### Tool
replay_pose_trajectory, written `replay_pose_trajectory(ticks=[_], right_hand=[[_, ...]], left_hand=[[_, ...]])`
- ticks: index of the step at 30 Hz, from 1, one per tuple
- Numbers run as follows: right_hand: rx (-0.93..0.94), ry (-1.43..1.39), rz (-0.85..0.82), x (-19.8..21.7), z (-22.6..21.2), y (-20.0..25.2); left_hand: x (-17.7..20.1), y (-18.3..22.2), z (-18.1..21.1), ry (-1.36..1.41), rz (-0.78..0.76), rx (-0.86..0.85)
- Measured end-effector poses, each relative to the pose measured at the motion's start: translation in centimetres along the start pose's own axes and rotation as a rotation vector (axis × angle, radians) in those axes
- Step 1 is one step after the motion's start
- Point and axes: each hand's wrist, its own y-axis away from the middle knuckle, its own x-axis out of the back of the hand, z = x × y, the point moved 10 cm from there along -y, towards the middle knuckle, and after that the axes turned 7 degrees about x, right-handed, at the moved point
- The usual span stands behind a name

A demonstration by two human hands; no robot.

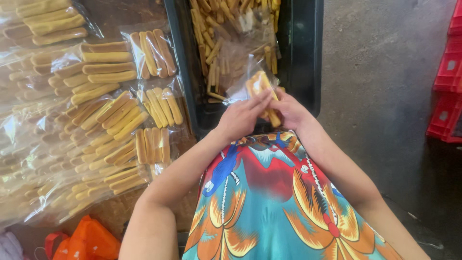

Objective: The person picks up small handfuls of breadsticks from a large black bin and places them into clear plastic bags, repeating this process to fill multiple bags on a wooden table.

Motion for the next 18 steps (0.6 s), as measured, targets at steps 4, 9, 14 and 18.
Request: replay_pose_trajectory(ticks=[4, 9, 14, 18], right_hand=[[0.128, 0.276, 0.174, -2.5, -4.9, 2.4], [0.402, 0.780, 0.075, -8.0, -8.2, 4.4], [0.249, 1.785, 0.040, -11.0, -6.0, 2.7], [0.835, 1.776, 0.083, -14.0, -7.6, 4.6]], left_hand=[[2.2, 0.5, -3.6, 0.238, 0.319, 0.138], [3.7, 0.8, -5.9, 0.505, 0.302, 0.295], [5.4, 1.4, -4.9, 0.512, 0.303, 0.325], [6.7, 2.0, -5.4, 0.489, 0.382, 0.380]])
